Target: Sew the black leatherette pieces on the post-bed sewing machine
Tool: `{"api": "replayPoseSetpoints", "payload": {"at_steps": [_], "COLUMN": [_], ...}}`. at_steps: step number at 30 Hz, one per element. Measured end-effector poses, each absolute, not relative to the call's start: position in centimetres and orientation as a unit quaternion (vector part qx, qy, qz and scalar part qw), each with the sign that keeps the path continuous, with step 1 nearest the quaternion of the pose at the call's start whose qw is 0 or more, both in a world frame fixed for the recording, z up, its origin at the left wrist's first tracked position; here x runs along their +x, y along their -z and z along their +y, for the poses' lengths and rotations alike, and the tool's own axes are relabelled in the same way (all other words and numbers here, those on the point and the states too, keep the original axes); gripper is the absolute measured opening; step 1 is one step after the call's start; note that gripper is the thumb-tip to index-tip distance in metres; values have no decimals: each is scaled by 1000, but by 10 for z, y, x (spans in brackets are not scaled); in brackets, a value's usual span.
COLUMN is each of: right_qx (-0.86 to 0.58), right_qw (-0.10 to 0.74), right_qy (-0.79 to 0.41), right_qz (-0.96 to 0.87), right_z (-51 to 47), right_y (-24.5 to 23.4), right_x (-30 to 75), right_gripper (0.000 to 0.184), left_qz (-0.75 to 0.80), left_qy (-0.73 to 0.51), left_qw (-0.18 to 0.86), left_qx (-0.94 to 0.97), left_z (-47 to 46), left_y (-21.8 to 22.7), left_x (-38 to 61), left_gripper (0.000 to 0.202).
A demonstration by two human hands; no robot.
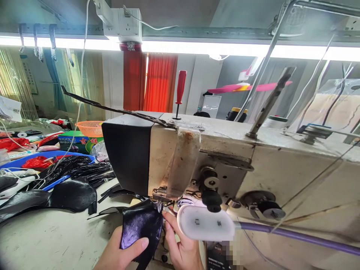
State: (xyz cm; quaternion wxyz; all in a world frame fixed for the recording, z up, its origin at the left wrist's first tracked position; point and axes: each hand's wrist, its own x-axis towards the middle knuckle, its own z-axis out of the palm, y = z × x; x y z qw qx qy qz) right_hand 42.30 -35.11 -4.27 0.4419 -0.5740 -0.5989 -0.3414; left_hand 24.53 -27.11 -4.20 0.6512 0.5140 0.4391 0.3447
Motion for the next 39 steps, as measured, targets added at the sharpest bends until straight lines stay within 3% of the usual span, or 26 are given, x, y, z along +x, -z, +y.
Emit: {"api": "replayPoseSetpoints", "payload": {"at_steps": [14, 39], "right_qx": [-576, -577], "right_qw": [439, 445], "right_qy": [345, 329], "right_qz": [-598, -600], "right_z": [-351, -351], "right_y": [41, 40], "right_x": [424, 422], "right_gripper": [23, 23], "left_qz": [275, 304], "left_qy": [-290, -325], "left_qw": [760, 755], "left_qx": [512, 482], "left_z": [-256, -257], "left_y": [16, 16], "left_x": [253, 270], "left_gripper": [42, 46]}}
